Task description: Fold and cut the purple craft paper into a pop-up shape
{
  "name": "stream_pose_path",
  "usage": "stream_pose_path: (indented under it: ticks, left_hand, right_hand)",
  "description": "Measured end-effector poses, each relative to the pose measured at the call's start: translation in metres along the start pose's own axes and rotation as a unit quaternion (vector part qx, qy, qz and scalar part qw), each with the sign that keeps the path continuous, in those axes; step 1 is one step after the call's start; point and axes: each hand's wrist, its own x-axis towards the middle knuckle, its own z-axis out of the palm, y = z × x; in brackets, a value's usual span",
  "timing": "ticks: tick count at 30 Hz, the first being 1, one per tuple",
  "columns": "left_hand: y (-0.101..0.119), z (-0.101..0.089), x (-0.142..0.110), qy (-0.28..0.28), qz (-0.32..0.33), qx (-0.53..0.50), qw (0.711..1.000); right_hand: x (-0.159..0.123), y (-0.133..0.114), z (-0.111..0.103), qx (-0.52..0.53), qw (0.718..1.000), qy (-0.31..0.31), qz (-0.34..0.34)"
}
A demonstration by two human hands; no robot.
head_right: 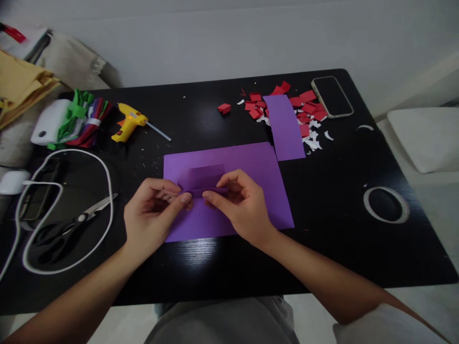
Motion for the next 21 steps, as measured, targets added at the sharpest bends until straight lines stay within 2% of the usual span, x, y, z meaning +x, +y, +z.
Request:
stream_pose_path:
  ticks: [8, 14, 18, 21]
  left_hand:
    - [-0.0008, -0.0008, 0.001, 0.005, 0.008, 0.043, 0.999]
    - [-0.0033, -0.0019, -0.001, -0.004, 0.015, 0.07, 0.997]
    - [-0.0034, -0.0022, -0.0016, -0.003, 0.004, 0.074, 0.997]
    - [-0.0046, -0.0032, -0.0007, -0.013, -0.005, 0.072, 0.997]
  right_hand:
    - [-0.0004, -0.002, -0.0013, -0.026, 0.996, -0.081, -0.004]
    - [-0.0007, -0.0023, -0.0014, -0.04, 0.998, -0.037, 0.007]
    - [-0.0016, -0.0016, -0.001, -0.002, 1.0, -0.01, 0.026]
    - [-0.0013, -0.0035, -0.0014, 0.027, 0.998, -0.015, 0.055]
